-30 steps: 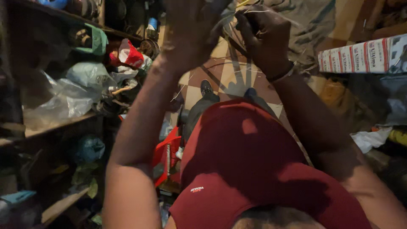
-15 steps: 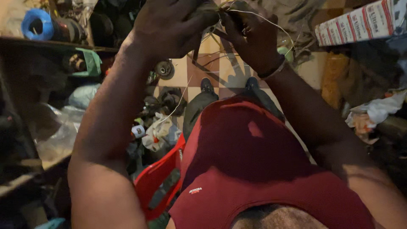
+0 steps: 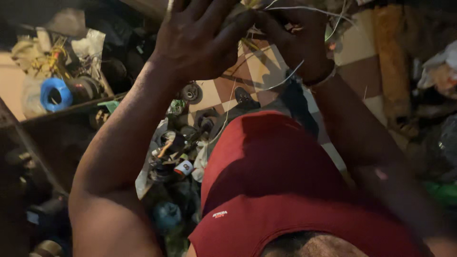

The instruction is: The person strips insulation from a white wire using pliers, then twists and secures the exposed strands to a bundle of wires attached to a metal pipe. The person uses pliers to cut and manipulate the wire throughout the process.

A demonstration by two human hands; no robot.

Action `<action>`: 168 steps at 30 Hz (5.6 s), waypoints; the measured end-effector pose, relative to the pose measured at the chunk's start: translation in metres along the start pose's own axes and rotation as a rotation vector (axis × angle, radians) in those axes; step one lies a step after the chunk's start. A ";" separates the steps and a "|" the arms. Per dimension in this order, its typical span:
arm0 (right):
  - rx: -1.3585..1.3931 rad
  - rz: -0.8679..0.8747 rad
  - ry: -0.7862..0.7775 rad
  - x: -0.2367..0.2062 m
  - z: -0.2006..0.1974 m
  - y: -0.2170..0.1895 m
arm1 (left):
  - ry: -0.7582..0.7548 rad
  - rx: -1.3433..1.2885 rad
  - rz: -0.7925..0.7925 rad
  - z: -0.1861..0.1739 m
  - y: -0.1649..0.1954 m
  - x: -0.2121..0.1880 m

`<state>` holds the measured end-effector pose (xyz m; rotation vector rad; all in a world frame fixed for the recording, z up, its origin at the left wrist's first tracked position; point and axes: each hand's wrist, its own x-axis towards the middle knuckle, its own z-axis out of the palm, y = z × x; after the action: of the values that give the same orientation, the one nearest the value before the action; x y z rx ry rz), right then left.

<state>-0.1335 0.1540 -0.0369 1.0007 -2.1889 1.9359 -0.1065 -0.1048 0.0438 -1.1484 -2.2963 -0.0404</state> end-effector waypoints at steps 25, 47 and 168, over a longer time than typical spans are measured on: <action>0.065 0.347 0.129 -0.043 0.030 -0.027 | -0.042 -0.188 0.013 -0.011 -0.007 0.016; 0.406 0.260 0.333 -0.030 0.055 0.020 | -0.100 -0.166 -0.002 -0.005 -0.015 0.009; -0.114 0.407 0.251 -0.079 0.008 -0.066 | 0.284 -0.620 -0.357 -0.014 -0.005 -0.066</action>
<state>-0.0359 0.1800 -0.0165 0.2884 -2.4554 1.9199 -0.0727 -0.1591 0.0235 -0.9043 -2.2505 -1.0402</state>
